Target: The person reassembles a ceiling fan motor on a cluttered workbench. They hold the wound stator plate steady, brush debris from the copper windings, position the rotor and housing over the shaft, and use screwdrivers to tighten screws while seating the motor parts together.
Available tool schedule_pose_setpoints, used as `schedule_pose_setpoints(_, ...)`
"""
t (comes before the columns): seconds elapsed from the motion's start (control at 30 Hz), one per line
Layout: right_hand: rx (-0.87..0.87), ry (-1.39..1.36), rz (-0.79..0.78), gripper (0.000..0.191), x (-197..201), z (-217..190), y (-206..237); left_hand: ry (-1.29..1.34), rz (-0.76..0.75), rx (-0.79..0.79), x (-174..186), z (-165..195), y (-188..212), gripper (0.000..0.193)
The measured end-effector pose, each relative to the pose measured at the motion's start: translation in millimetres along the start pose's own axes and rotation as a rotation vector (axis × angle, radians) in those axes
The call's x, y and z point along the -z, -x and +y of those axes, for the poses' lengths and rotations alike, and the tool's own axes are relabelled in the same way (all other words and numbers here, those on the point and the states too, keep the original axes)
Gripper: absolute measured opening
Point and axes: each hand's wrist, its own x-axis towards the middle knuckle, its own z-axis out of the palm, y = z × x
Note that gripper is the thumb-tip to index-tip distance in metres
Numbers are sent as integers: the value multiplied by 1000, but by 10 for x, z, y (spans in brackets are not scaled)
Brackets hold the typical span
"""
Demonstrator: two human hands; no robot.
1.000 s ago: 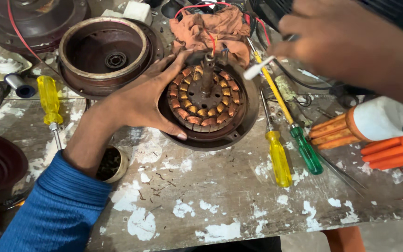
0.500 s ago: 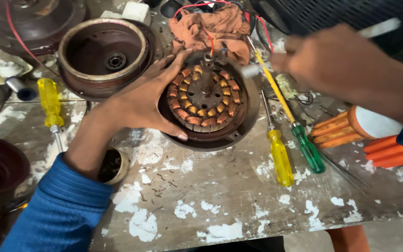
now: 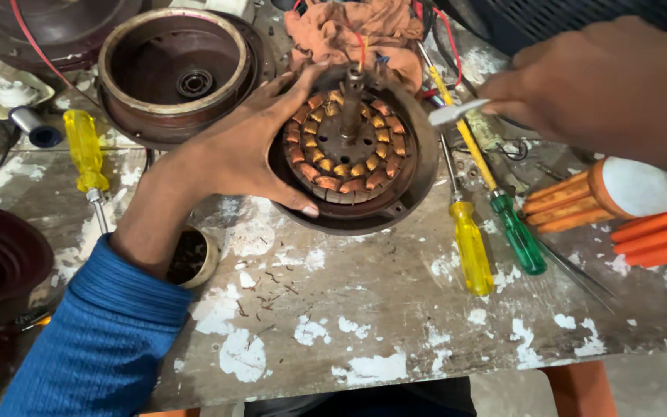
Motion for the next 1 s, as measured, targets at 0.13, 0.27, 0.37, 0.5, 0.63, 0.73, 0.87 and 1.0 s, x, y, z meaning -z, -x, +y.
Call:
schedule_pose_setpoints(0.13, 409, -533, 192, 36, -95, -22, 155, 8, 3, -32, 6, 9, -7, 155)
schedule_pose_setpoints(0.27, 548, -712, 415, 36, -258, -332, 206, 67, -31, -2, 62, 14, 10, 158)
schedule_pose_setpoints(0.37, 486, -743, 261, 37, -201, -675, 152, 167, -76, -14, 173, -42, 71, 161)
schedule_pose_setpoints(0.5, 385, -722, 100, 41, 89, -1022, 71, 101, -49, -186, 207, -107, 98, 166)
schedule_pose_setpoints(0.63, 295, -649, -101, 47, 257, -1181, 78, 195, -61, -190, 210, -140, 102, 163)
schedule_pose_setpoints(0.73, 324, -650, 47, 51, 248, -1195, 166, 218, -71, -101, 219, -141, 117, 164)
schedule_pose_setpoints(0.87, 108, -540, -446, 45, 244, -1117, 222, 210, -51, -154, 229, -148, 127, 164)
schedule_pose_setpoints(1.0, 343, -310, -63, 54, 199, -888, 274, 211, -64, -119, 210, -167, 106, 164)
